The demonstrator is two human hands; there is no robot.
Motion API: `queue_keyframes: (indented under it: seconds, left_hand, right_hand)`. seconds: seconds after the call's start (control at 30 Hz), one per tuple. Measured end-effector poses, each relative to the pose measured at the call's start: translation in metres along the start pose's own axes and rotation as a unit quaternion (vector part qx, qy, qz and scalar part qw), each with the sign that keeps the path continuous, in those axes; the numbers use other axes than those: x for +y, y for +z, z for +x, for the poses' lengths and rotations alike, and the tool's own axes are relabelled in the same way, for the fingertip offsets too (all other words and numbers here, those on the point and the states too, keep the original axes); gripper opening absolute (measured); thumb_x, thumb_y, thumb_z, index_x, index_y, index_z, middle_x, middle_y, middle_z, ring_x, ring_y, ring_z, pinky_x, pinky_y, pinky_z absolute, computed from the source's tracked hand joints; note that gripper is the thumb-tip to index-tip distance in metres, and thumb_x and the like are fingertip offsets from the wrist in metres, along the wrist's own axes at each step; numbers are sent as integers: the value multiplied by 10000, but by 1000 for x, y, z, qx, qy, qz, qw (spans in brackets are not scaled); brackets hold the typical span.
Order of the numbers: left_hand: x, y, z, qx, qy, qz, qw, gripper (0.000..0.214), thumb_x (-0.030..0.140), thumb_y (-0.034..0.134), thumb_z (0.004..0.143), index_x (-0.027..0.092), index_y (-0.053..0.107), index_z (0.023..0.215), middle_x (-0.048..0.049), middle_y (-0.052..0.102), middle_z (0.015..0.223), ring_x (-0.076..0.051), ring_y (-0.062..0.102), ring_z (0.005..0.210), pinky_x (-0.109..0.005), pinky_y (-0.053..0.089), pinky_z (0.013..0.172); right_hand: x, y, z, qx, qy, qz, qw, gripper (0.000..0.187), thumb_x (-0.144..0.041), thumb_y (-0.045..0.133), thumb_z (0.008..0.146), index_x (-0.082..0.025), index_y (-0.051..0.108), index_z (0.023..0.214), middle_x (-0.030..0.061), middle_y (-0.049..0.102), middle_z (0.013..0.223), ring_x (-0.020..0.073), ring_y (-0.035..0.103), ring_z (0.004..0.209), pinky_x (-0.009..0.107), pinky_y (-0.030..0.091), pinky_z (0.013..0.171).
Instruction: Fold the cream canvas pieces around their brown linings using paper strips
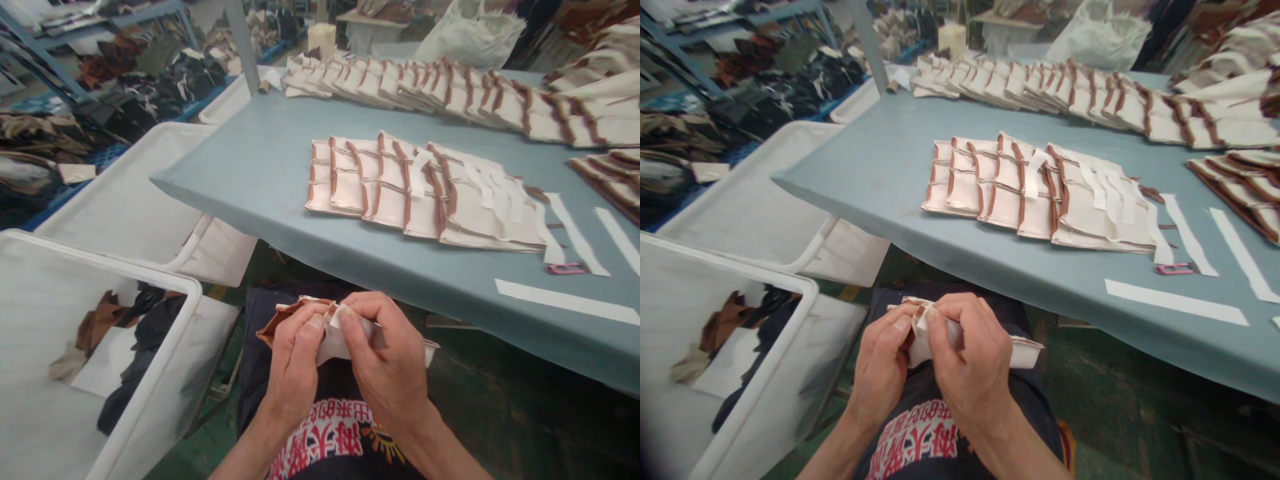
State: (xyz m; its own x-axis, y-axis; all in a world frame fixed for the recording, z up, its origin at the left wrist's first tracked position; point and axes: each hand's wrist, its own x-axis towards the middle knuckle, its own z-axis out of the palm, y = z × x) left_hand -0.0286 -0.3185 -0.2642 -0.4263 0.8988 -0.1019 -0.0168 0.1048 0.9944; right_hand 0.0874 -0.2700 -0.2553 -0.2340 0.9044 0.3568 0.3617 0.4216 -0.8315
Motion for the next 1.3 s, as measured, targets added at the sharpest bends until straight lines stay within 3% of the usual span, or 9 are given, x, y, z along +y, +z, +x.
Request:
queue_keyframes:
  seconds: [0.2, 0.53, 0.67, 0.77, 0.87, 1.0, 1.1, 1.2, 1.3]
  left_hand:
    - [11, 3, 5, -39, 38, 26, 998, 246, 294, 570, 906, 167, 701, 741, -28, 712, 738, -179, 620, 704, -271, 502, 677]
    - [8, 6, -2, 9, 161, 128, 979, 219, 143, 540, 885, 193, 683, 727, 23, 716, 679, -133, 625, 607, -230, 493, 627]
    - [12, 5, -4, 8, 196, 175, 965, 228, 122, 523, 875, 201, 682, 732, 29, 703, 652, -131, 619, 577, -228, 486, 604]
    - [13, 2, -3, 1, 214, 183, 960, 222, 102, 524, 873, 196, 679, 745, 34, 700, 657, -118, 625, 579, -212, 488, 610]
    - [11, 1, -3, -18, 224, 170, 960, 212, 102, 528, 879, 193, 664, 744, 38, 694, 663, -110, 632, 595, -199, 486, 619]
    - [7, 0, -6, -36, 226, 150, 962, 203, 105, 526, 870, 192, 653, 738, 35, 683, 655, -113, 626, 591, -205, 479, 612]
    - [7, -1, -5, -53, 219, 149, 963, 206, 122, 532, 876, 187, 647, 718, 27, 674, 649, -110, 596, 565, -212, 452, 579]
    - [8, -4, 0, -87, 198, 121, 969, 218, 151, 538, 884, 186, 619, 684, 32, 631, 622, -103, 549, 547, -215, 412, 555]
    - [9, -6, 4, -118, 147, 64, 980, 247, 214, 532, 902, 187, 580, 660, 32, 577, 605, -110, 502, 560, -227, 390, 560]
  right_hand:
    - [2, 1, -1, 11, -30, -16, 999, 152, -182, 591, 981, -234, 609, 839, 30, 730, 841, 178, 668, 770, 324, 505, 725]
    - [-1, -1, -9, 8, -20, 13, 1000, 135, -155, 580, 951, -227, 589, 837, 29, 700, 833, 165, 654, 758, 306, 500, 707]
    - [1, -5, -8, -19, 11, -1, 1000, 125, -204, 598, 912, -230, 564, 795, 15, 655, 765, 169, 601, 692, 305, 452, 656]
    - [3, -11, -4, -81, 89, 25, 992, 157, -274, 610, 893, -227, 555, 754, 2, 618, 723, 167, 564, 668, 297, 417, 629]
    - [5, -16, 0, -167, 210, 146, 952, 217, -368, 602, 905, -218, 548, 757, -18, 560, 704, 144, 507, 641, 266, 389, 586]
    - [12, -15, -4, -234, 344, 354, 838, 312, -478, 666, 857, -219, 504, 792, -56, 471, 676, 112, 398, 584, 228, 314, 523]
    - [18, -10, -9, -246, 393, 450, 763, 342, -477, 701, 826, -220, 479, 785, -67, 447, 662, 102, 363, 570, 215, 285, 518]
    - [22, -7, -9, -251, 389, 473, 750, 375, -486, 709, 801, -217, 457, 735, -69, 420, 641, 100, 336, 569, 212, 288, 523]
    - [21, -7, -2, -263, 345, 416, 799, 387, -512, 689, 824, -217, 457, 731, -67, 424, 633, 100, 337, 561, 213, 276, 505]
